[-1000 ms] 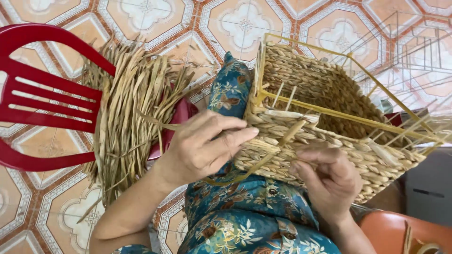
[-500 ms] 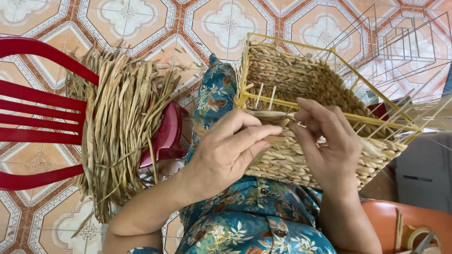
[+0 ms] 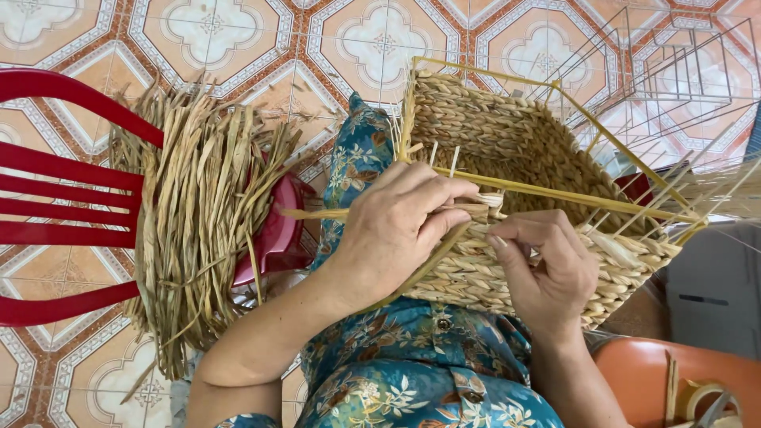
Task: The person weaves a basket by hand, taking dried plant fibers from a bundle and threading them through and around the metal frame.
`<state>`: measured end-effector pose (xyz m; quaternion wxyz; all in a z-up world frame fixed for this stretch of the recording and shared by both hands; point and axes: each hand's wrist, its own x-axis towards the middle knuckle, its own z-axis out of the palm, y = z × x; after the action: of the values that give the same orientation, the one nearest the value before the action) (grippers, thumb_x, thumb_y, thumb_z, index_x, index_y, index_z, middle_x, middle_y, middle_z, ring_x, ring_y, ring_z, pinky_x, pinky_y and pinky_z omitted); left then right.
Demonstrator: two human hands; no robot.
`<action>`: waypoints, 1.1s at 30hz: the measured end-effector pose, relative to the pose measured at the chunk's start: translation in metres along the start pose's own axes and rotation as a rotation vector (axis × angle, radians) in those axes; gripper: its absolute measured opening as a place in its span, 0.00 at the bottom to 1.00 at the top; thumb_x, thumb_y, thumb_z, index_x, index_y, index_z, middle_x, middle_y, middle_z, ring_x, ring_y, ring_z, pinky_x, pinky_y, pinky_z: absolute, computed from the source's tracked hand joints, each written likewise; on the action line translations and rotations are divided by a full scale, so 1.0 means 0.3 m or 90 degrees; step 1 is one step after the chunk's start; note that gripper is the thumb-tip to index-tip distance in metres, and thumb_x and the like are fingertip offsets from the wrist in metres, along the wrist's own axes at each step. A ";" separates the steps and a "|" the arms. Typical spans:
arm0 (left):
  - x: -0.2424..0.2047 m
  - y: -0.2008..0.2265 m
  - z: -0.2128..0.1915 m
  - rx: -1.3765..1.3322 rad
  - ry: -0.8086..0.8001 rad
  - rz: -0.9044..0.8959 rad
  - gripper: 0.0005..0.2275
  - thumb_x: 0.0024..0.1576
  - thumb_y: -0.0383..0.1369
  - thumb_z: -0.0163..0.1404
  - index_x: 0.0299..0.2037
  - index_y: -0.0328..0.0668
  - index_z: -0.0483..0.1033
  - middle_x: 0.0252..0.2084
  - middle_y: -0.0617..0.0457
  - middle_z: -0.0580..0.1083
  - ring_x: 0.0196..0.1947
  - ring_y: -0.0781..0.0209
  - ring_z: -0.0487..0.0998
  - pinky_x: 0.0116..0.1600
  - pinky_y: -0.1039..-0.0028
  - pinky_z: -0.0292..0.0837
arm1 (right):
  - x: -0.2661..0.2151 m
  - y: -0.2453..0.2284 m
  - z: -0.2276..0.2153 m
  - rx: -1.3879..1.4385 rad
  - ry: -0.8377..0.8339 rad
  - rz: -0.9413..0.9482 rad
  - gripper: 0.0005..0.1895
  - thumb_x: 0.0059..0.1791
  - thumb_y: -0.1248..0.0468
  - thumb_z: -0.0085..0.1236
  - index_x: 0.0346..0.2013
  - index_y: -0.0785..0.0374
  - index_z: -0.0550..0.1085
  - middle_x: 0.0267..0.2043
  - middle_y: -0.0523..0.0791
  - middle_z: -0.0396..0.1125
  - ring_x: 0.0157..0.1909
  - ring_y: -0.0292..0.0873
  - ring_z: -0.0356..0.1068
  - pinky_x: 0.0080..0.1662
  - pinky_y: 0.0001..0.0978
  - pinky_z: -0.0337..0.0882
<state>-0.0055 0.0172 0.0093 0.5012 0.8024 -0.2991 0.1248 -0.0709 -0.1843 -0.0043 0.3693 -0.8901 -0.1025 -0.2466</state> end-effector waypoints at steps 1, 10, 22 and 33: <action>-0.004 -0.002 0.011 -0.001 -0.001 -0.001 0.10 0.58 0.31 0.60 0.49 0.45 0.79 0.39 0.53 0.72 0.43 0.55 0.76 0.49 0.66 0.73 | -0.006 0.003 -0.001 0.000 -0.001 0.001 0.09 0.48 0.74 0.68 0.38 0.65 0.75 0.40 0.46 0.73 0.37 0.36 0.72 0.35 0.24 0.67; -0.029 -0.017 0.047 0.172 0.035 0.090 0.09 0.60 0.30 0.60 0.47 0.39 0.75 0.41 0.52 0.68 0.43 0.53 0.70 0.50 0.64 0.70 | 0.037 -0.035 -0.004 -0.034 -0.049 -0.074 0.07 0.50 0.74 0.65 0.40 0.64 0.75 0.42 0.47 0.73 0.40 0.36 0.74 0.39 0.23 0.73; -0.129 0.013 0.043 0.321 -0.064 0.130 0.32 0.52 0.32 0.53 0.68 0.22 0.62 0.42 0.48 0.68 0.43 0.54 0.70 0.44 0.66 0.69 | 0.128 -0.006 0.030 0.035 -0.083 0.101 0.05 0.57 0.73 0.59 0.47 0.69 0.71 0.35 0.45 0.74 0.33 0.32 0.70 0.35 0.20 0.68; 0.006 0.012 -0.252 0.267 -0.256 -0.014 0.07 0.64 0.37 0.54 0.46 0.45 0.79 0.33 0.53 0.74 0.37 0.55 0.77 0.38 0.64 0.75 | 0.149 -0.097 0.058 -0.088 -0.143 -0.125 0.13 0.50 0.66 0.65 0.48 0.63 0.78 0.41 0.47 0.73 0.38 0.44 0.75 0.39 0.34 0.74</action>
<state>0.0014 0.0818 0.0479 0.2563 0.9001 -0.3519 0.0168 -0.0369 -0.1515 0.0257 0.2673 -0.9211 -0.2127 -0.1867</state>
